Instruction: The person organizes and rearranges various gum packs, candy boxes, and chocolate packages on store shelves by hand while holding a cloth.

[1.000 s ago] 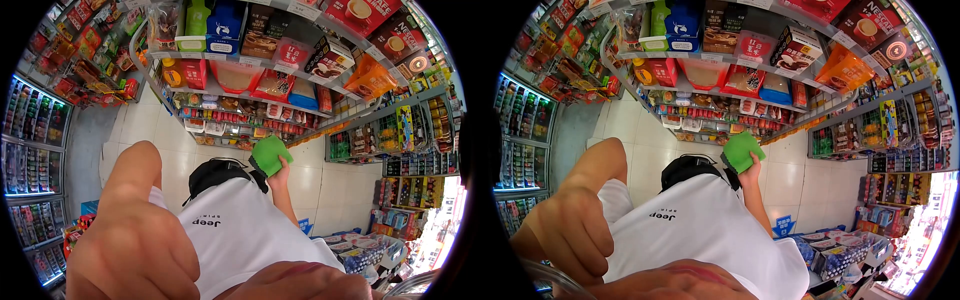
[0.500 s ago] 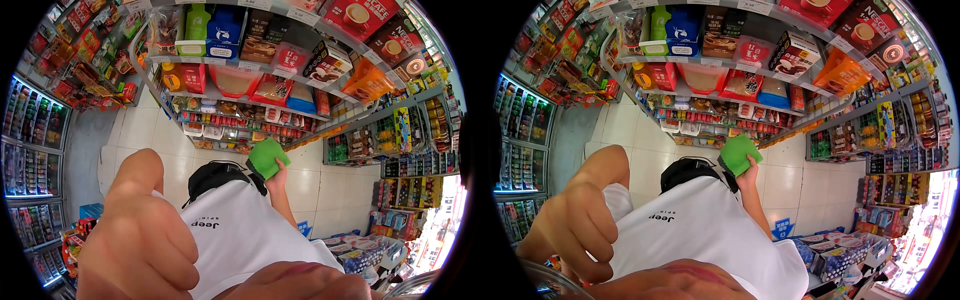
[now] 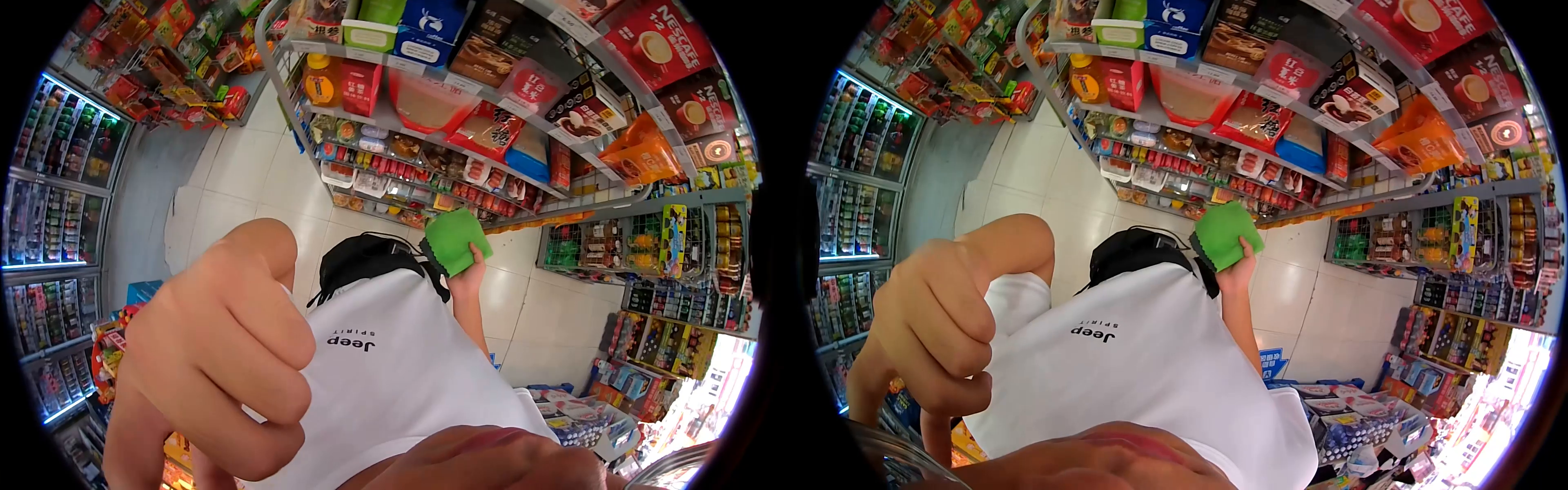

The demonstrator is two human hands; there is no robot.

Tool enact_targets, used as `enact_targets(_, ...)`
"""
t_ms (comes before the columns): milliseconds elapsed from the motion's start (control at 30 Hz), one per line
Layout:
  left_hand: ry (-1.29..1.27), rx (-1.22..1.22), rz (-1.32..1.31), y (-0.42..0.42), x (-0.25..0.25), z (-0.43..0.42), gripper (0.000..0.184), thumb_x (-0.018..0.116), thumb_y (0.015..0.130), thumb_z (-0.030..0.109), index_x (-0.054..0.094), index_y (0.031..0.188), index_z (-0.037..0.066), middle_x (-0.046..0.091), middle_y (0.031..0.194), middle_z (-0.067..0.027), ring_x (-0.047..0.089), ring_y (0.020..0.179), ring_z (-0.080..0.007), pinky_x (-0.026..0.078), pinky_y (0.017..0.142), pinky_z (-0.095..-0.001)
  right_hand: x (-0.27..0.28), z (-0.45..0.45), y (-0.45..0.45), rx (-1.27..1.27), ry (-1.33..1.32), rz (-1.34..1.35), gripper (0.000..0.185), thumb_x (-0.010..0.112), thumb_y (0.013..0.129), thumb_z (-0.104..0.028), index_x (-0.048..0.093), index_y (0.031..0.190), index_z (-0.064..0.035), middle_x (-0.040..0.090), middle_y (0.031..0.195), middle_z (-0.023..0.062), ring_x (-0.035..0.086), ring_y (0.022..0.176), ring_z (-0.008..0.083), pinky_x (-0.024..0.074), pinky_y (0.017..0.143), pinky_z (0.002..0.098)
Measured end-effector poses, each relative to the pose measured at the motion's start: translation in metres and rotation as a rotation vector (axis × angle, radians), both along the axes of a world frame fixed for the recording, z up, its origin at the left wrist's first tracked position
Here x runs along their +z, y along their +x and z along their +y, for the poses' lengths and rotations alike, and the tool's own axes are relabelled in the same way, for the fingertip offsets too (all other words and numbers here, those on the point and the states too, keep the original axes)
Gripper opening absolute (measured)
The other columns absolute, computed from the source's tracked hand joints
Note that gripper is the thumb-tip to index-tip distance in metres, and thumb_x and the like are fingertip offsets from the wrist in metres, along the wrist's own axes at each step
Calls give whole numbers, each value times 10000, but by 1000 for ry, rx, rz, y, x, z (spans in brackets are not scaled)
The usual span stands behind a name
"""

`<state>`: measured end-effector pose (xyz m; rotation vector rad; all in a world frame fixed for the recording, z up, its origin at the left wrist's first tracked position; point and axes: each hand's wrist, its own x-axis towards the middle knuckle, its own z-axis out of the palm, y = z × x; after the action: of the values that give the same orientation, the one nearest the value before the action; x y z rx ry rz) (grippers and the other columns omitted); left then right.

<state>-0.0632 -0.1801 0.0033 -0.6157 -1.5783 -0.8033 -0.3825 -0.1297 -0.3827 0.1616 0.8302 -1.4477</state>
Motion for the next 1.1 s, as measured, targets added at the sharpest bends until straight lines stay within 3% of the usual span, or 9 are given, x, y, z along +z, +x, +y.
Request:
enact_targets(133,29,-156,-36,23,-19,-7,442,785,872,429,643,1207,178,595,605,-7,451,455,-108,289,440,-220,0,4,-3,-6,-21,8,540,493,970,-230,440,1483,-69,515,1483,134,501,1358,349,395,1146,517)
enact_targets(200,168,-144,-153,35,-38,-16,408,775,859,489,689,1124,190,627,658,-6,486,479,-110,324,452,-235,1,5,-5,-3,-10,2,543,491,971,-235,437,1484,-66,511,1487,137,497,1360,354,386,1151,525)
enact_targets(333,299,-122,-294,39,-102,-49,514,756,833,574,712,1120,149,695,816,-26,596,611,-111,395,485,-228,-1,8,-8,-14,3,14,547,492,972,-231,426,1488,-60,500,1493,145,491,1363,363,382,1152,536)
enact_targets(433,326,-254,-182,23,-117,-33,722,730,838,624,733,1083,-55,708,904,-141,670,716,-233,456,512,-302,-6,10,-13,-20,-4,39,550,500,969,-229,425,1486,-59,498,1493,148,488,1365,364,382,1152,539)
enact_targets(567,584,-299,-151,-1,-77,12,674,746,861,537,626,1346,85,722,1041,-234,708,952,-410,585,818,-459,-10,10,-11,1,41,34,526,497,982,-223,434,1476,-52,520,1469,137,513,1341,345,406,1138,516)
enact_targets(633,632,-308,-107,-13,-66,29,676,743,863,538,621,1350,86,718,1048,-231,703,959,-408,581,822,-460,-3,7,-4,1,64,45,509,491,994,-222,439,1469,-48,532,1456,131,528,1326,335,418,1131,504)
enact_targets(933,310,-328,-92,-60,-70,40,685,733,868,545,596,1367,95,698,1077,-219,683,987,-398,566,840,-464,-7,7,1,22,66,53,484,495,1005,-262,475,1442,-55,563,1424,137,553,1293,350,419,1119,537)
enact_targets(1100,267,-352,-115,-72,-68,42,691,726,872,548,582,1377,100,687,1093,-213,672,1003,-393,557,850,-466,-9,16,4,20,98,66,498,494,999,-235,461,1458,-46,552,1435,132,538,1311,337,428,1118,497)
